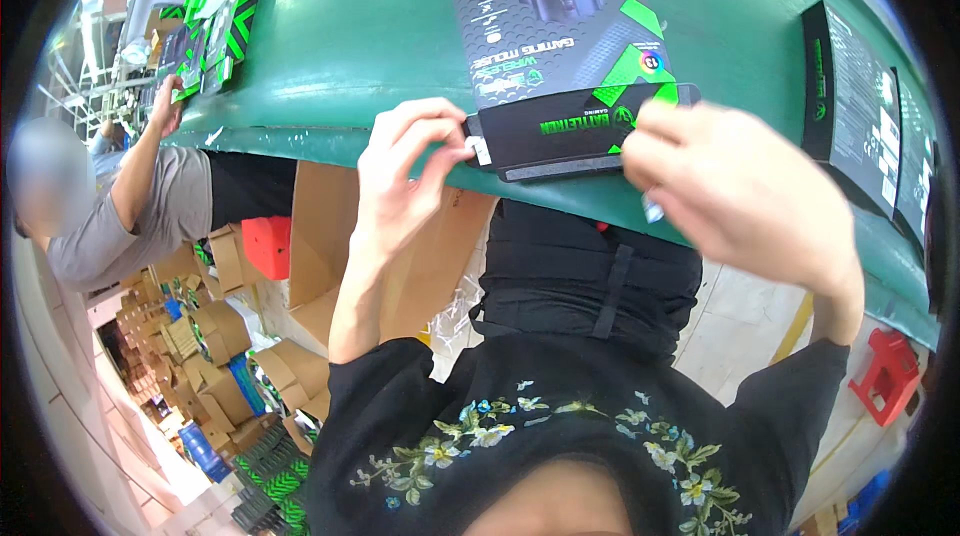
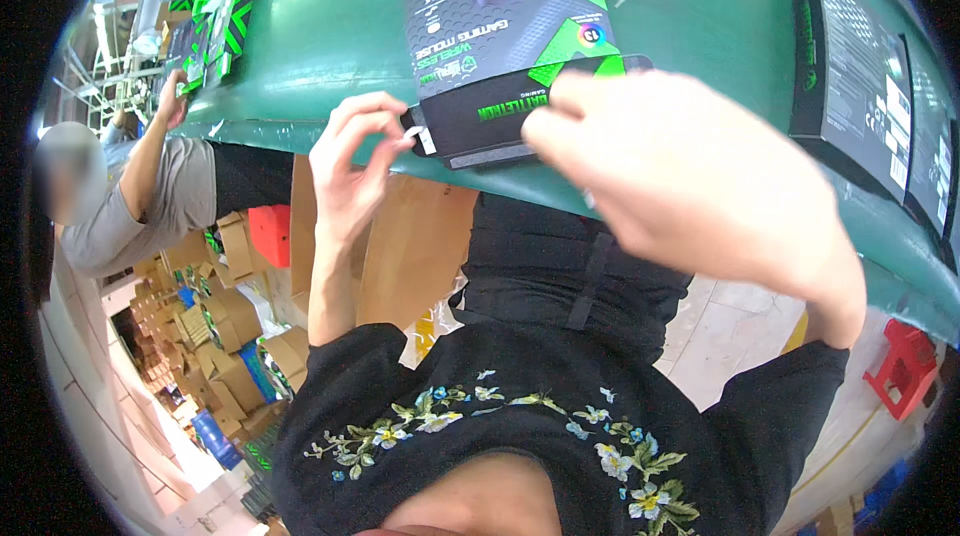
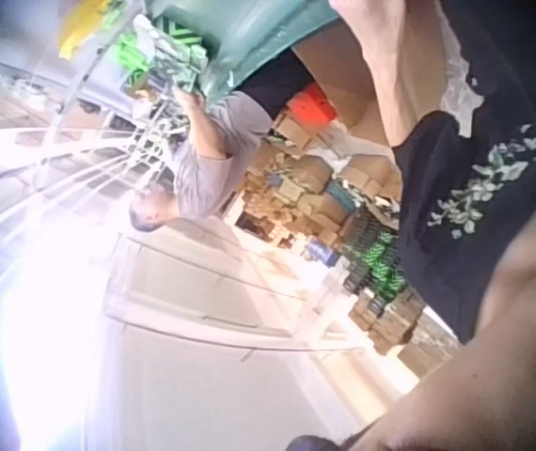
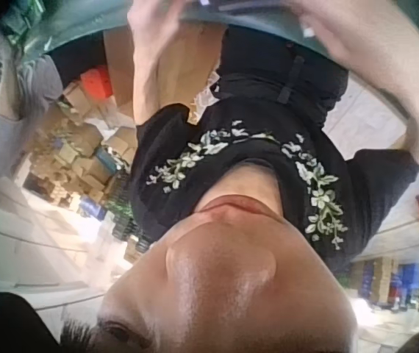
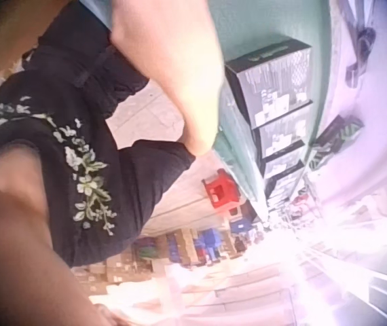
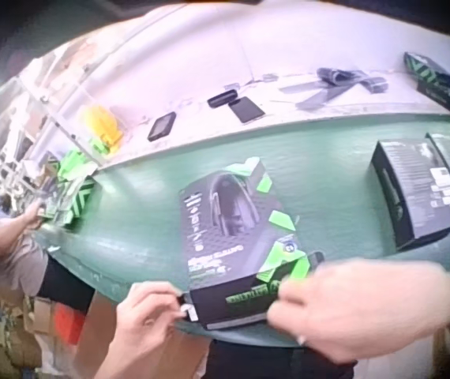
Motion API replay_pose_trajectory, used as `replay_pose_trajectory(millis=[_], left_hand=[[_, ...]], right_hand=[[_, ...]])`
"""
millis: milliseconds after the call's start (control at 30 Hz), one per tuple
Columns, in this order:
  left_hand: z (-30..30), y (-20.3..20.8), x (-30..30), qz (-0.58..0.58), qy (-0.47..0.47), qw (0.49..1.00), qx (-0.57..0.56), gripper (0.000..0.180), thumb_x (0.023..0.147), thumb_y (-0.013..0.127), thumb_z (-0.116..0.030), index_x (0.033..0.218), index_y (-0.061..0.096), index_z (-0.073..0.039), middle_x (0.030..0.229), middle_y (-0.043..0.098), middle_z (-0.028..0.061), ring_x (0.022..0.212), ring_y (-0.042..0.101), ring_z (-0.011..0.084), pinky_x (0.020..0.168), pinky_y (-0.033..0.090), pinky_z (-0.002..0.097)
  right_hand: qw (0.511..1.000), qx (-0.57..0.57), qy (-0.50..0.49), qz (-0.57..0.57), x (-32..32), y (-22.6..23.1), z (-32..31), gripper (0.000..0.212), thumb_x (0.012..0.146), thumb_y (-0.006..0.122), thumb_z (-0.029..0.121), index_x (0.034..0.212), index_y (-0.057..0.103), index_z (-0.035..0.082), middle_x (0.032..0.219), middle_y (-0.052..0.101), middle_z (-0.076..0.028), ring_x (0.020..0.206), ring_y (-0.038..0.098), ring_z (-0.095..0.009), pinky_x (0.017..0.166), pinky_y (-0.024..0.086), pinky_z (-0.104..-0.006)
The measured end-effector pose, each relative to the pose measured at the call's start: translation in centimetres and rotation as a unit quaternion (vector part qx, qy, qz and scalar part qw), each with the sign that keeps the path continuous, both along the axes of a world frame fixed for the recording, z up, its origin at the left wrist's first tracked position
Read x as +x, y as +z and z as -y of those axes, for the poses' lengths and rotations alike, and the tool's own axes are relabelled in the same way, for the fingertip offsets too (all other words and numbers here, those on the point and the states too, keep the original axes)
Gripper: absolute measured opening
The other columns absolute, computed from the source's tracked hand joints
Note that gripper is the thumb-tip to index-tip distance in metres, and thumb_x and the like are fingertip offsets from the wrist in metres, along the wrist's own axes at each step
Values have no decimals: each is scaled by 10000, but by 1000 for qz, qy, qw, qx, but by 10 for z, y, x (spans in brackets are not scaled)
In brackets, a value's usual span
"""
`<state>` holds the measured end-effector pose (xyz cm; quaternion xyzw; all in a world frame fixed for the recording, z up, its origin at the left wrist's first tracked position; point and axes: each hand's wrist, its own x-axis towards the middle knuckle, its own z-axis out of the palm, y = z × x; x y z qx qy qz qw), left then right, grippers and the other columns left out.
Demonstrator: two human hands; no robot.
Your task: Assembling and sealing retail boxes for computer gaming mice at an industrial conveyor belt.
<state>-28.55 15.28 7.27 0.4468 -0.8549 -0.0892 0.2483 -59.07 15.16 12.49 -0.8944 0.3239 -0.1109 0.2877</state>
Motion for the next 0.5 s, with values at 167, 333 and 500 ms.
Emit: replay_pose_trajectory(millis=[167,333,500], left_hand=[[-49,-20,67,-455,145,856,199,63,861,640,77,874,601,29,880,650,92,857,622,167,778,501,289],[-93,-84,193,-272,378,863,196,158,896,700,-105,983,687,27,878,696,47,762,630,100,725,505,245],[-120,-119,224,-171,538,817,122,322,950,639,-256,1110,698,17,931,731,116,788,667,135,731,523,276]], right_hand=[[906,379,69,175,47,-44,-21,78,775,575,-24,835,528,-5,632,563,-134,573,592,-256,540,463,-377],[838,438,-12,326,174,-112,-82,46,827,624,21,828,578,18,644,616,-26,588,600,-91,545,474,-257],[632,616,-80,463,302,-205,-60,284,865,657,64,1119,579,-35,1011,668,-165,884,701,-219,766,566,-313]])
